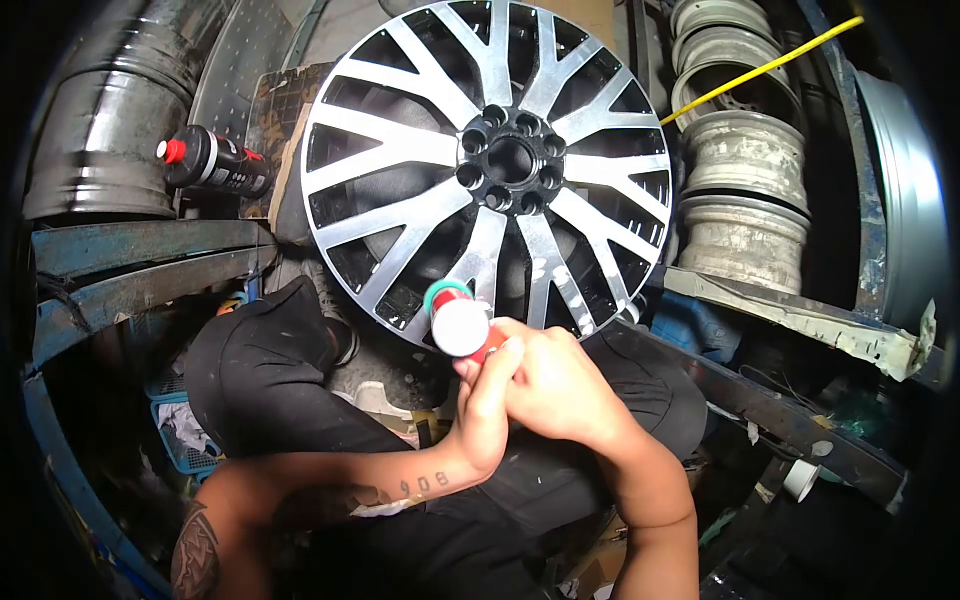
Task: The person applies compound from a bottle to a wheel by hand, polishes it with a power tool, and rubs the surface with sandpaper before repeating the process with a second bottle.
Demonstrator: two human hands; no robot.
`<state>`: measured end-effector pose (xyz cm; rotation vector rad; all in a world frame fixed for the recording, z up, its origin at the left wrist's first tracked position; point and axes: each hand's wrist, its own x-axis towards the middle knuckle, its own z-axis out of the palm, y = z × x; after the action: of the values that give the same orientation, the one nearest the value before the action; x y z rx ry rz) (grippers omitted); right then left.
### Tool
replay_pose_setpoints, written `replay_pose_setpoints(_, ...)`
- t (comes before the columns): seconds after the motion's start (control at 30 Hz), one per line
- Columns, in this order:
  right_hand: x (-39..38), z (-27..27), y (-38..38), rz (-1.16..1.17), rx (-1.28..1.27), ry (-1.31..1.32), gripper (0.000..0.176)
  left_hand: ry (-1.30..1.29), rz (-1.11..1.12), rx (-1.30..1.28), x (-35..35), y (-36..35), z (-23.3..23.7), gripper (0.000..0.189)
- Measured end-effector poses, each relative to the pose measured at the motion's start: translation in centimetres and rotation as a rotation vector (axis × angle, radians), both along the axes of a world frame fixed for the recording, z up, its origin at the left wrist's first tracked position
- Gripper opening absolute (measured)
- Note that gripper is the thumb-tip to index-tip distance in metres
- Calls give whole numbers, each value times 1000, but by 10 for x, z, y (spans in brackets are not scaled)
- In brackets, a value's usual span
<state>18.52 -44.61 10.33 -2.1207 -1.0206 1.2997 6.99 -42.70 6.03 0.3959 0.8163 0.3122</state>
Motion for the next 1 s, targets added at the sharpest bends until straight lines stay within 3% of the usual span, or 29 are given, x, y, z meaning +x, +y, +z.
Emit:
replay_pose_setpoints(0.17,-1,0,-2,-1,57,-135,33,-131,-28,-141,1,1,-12,33)
replay_pose_setpoints(0.2,-1,5,1,-30,-34,-177,33,-174,-23,-145,5,4,-14,33)
replay_pose_setpoints(0.37,0,-1,0,16,-6,-21,32,0,55,-54,6,-3,4,37)
replay_pose_setpoints(0.47,0,-6,-1,16,62,-93,31,-99,59,-53,7,-3,-6,36)
replay_pose_setpoints(0.5,2,-2,-1,-35,34,-135,31,-120,-13,39,11,-2,-18,35)
replay_pose_setpoints(0.53,5,0,0,-88,6,-174,30,-159,-104,-31,15,8,-17,36)
replay_pose_setpoints(0.67,14,-10,2,-256,79,-34,30,-80,-167,-40,30,27,-3,38)
replay_pose_setpoints(0.73,9,-4,3,-201,7,-28,31,-85,-158,29,23,18,-10,38)
replay_pose_setpoints(0.8,5,3,3,-110,-28,-33,31,-40,-37,-76,15,3,-12,33)
replay_pose_setpoints(0.83,0,-8,0,-48,98,-4,32,-8,7,-82,9,-2,-7,32)
replay_pose_setpoints(0.93,-7,-14,-12,83,89,-37,29,9,143,-143,-9,-15,-2,27)
replay_pose_setpoints(1.0,-9,-12,-11,141,68,-37,26,6,109,-189,-18,-14,-3,28)
